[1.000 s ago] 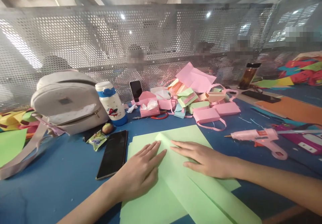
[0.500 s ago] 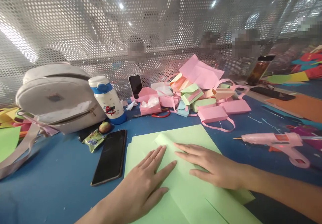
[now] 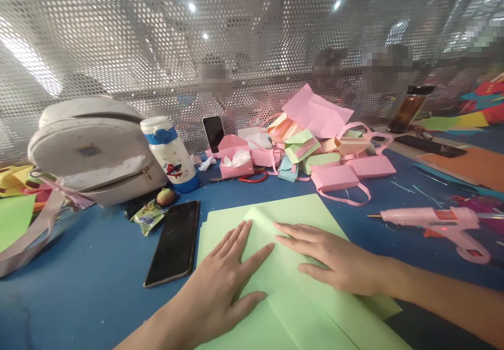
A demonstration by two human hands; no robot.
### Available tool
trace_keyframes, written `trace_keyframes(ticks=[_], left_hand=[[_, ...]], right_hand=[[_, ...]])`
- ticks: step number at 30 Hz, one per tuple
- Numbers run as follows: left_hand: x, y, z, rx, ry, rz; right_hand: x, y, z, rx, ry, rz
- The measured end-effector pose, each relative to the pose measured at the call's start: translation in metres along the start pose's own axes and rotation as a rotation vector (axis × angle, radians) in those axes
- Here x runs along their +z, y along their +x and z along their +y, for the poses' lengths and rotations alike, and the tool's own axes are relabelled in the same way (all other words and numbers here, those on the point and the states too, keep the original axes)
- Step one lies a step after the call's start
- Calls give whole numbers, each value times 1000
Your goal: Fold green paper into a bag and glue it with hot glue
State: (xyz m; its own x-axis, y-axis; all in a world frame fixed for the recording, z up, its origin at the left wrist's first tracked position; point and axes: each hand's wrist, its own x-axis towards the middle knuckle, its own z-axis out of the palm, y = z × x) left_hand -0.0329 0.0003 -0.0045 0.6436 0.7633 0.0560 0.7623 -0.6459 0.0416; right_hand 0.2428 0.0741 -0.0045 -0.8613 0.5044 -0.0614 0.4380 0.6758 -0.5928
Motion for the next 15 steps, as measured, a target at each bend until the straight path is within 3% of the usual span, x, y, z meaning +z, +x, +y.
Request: trace_keyframes(ticks=[15], left_hand=[[-5, 3, -4, 103, -39, -5]], right_hand=[[-1, 0, 1, -32, 17, 22]])
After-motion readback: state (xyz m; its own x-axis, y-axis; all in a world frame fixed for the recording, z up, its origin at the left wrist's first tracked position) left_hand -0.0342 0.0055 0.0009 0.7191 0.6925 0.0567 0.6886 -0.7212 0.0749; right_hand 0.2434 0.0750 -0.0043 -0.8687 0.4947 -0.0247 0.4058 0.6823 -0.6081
